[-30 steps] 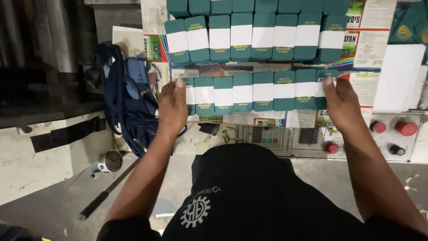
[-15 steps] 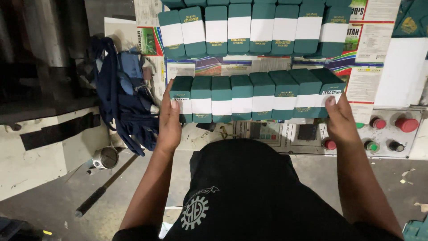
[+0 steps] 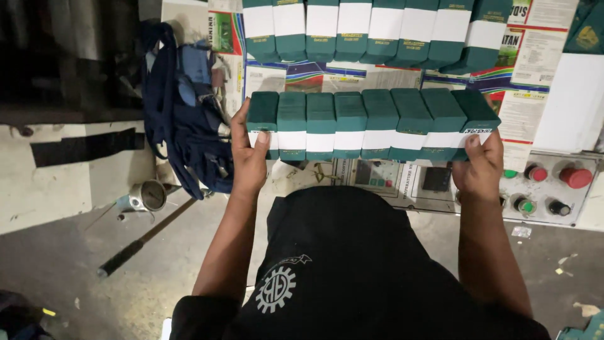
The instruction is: The person applies QR code labels to small green boxes and organizes them inside a larger shipping container.
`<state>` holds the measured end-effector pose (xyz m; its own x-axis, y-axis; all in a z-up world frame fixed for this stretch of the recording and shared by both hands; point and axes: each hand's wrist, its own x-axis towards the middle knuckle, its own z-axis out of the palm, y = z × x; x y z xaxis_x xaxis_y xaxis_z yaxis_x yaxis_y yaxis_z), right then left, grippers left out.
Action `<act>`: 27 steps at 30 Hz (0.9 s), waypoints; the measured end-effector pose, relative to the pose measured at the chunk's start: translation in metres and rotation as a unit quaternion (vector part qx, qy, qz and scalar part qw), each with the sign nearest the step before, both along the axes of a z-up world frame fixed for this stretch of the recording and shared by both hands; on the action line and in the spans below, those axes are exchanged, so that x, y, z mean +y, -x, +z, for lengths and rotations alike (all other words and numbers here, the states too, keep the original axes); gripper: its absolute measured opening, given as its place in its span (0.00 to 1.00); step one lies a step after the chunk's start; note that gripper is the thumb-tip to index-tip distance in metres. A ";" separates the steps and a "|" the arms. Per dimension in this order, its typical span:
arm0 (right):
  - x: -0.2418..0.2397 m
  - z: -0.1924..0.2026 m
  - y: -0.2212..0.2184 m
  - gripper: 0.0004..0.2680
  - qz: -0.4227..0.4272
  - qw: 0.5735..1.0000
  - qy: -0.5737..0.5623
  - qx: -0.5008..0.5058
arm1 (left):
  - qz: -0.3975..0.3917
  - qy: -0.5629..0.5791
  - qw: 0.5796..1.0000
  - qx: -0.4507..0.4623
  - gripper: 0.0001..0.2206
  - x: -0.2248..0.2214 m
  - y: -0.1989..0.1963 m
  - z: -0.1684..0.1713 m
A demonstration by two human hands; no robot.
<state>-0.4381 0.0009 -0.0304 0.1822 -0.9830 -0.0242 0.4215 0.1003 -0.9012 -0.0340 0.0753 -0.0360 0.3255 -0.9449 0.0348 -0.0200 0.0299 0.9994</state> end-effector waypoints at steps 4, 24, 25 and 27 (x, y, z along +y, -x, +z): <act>-0.005 0.005 -0.003 0.25 -0.005 1.000 0.009 -0.010 | 0.018 0.010 1.000 0.004 0.29 0.006 0.002 0.005; -0.036 0.007 -0.009 0.24 0.054 0.983 0.175 -0.032 | 0.109 0.082 0.990 -0.043 0.28 0.035 0.014 0.034; -0.035 0.016 -0.009 0.24 0.062 0.981 0.178 -0.035 | 0.117 0.085 0.988 -0.045 0.28 0.040 0.014 0.044; -0.035 0.035 -0.013 0.25 0.040 0.984 0.169 -0.042 | 0.136 0.105 0.982 -0.074 0.30 0.053 0.013 0.066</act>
